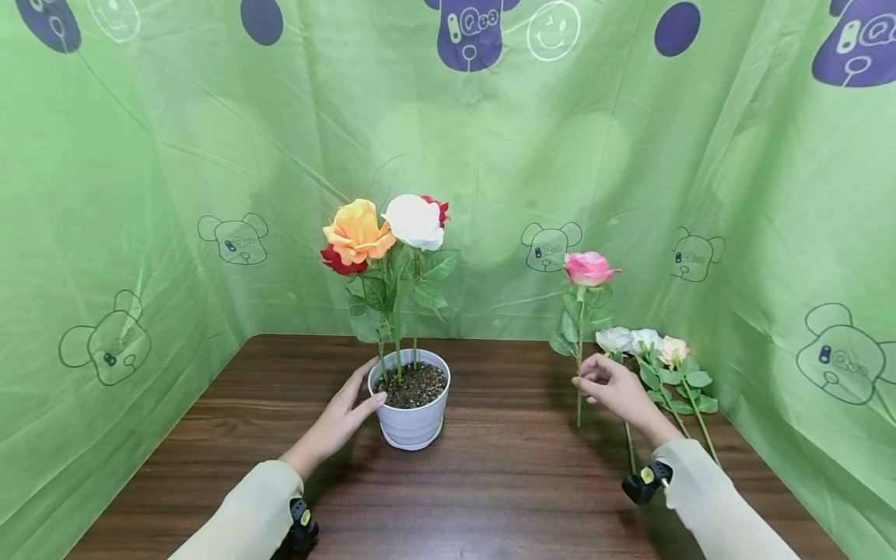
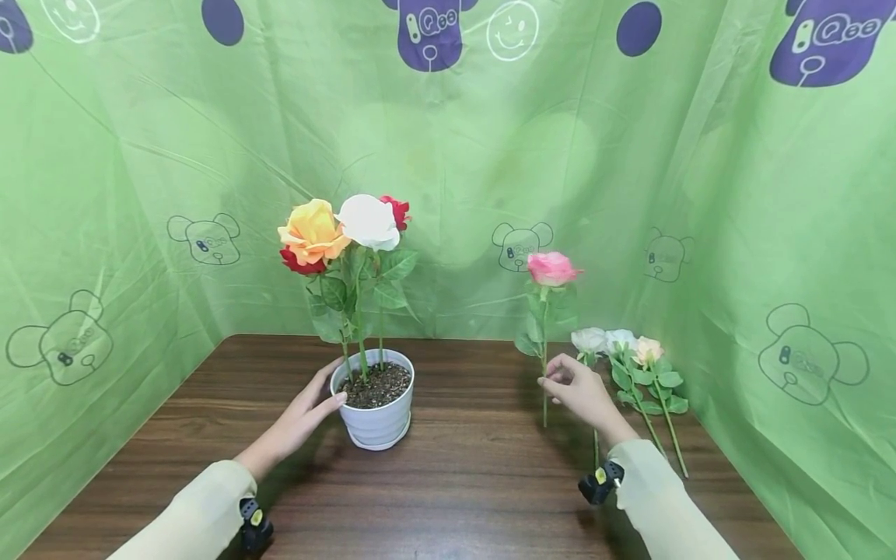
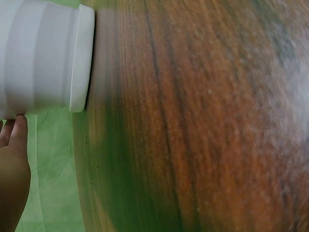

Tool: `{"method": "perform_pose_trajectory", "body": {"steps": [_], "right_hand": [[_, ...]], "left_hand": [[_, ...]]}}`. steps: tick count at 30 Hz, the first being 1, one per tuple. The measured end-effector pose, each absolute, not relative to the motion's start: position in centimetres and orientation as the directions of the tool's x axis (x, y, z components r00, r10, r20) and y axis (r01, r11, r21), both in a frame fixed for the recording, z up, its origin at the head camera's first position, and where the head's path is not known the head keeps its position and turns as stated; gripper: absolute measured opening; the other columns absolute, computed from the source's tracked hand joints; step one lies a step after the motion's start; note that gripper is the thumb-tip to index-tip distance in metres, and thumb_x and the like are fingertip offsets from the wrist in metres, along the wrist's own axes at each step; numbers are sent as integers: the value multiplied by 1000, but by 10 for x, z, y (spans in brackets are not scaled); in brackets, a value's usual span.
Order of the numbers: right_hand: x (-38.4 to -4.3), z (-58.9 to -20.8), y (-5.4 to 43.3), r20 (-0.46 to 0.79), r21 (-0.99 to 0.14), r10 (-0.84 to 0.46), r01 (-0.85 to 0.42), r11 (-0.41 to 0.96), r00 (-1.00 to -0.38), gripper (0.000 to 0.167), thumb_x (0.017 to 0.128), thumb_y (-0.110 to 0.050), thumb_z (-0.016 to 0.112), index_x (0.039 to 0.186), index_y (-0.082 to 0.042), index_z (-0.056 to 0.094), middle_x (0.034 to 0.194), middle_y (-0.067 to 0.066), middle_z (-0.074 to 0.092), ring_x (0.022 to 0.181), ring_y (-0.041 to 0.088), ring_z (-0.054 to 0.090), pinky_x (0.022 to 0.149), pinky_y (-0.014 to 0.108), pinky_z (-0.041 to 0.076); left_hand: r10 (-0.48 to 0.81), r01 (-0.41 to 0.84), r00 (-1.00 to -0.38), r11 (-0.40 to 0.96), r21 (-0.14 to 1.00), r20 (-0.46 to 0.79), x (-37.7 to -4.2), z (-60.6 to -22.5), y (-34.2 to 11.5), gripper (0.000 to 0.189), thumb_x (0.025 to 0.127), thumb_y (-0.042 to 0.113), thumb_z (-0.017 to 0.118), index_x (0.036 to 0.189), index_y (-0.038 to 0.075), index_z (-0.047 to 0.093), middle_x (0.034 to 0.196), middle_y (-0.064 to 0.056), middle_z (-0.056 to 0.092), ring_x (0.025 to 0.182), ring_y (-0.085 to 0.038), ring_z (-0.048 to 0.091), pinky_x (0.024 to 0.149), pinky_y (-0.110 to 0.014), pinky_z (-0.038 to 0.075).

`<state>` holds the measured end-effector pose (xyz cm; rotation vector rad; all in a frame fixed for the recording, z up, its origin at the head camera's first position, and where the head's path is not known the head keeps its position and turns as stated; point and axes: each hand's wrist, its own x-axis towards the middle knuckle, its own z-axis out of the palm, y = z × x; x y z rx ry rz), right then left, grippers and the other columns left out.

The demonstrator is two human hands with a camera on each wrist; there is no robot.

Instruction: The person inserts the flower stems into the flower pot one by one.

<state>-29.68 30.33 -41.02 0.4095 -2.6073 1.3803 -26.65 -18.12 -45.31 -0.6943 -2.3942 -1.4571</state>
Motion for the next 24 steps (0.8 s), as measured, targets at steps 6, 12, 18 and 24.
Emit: {"method": "perform_pose_trajectory", "body": {"steps": [6, 12, 18, 24], "right_hand": [[-297, -402, 283, 276, -796, -199, -340, 501, -940, 23, 93, -16, 74, 103, -2, 58, 87, 13, 64, 76, 29, 66, 67, 40, 60], [-301, -396, 262, 278, -816, -240, -361, 451, -930, 25, 94, -13, 72, 110, 0, 58, 93, 14, 65, 83, 27, 65, 71, 43, 60], [-303, -385, 233, 303, -822, -258, -389, 416, -917, 25, 97, -22, 70, 110, -3, 60, 92, 18, 67, 78, 31, 68, 68, 38, 61], [-304, -367, 198, 344, -826, -270, -427, 369, -899, 24, 98, -27, 67, 109, -7, 61, 87, 18, 69, 77, 39, 68, 67, 39, 60]], "left_hand": [[262, 515, -857, 372, 772, 444, -266, -452, -181, 63, 102, 23, 58, 157, 8, 30, 155, -20, 38, 140, -36, 37, 113, -58, 26], [263, 519, -854, 366, 773, 449, -266, -451, -181, 63, 102, 21, 58, 156, 7, 30, 153, -22, 39, 139, -36, 39, 112, -57, 27], [265, 517, -855, 361, 777, 446, -265, -451, -181, 63, 102, 20, 58, 157, 8, 29, 153, -22, 39, 139, -37, 40, 112, -58, 28], [262, 516, -856, 365, 775, 446, -266, -452, -181, 63, 102, 21, 58, 157, 8, 29, 154, -22, 38, 139, -38, 39, 112, -58, 28]]}}
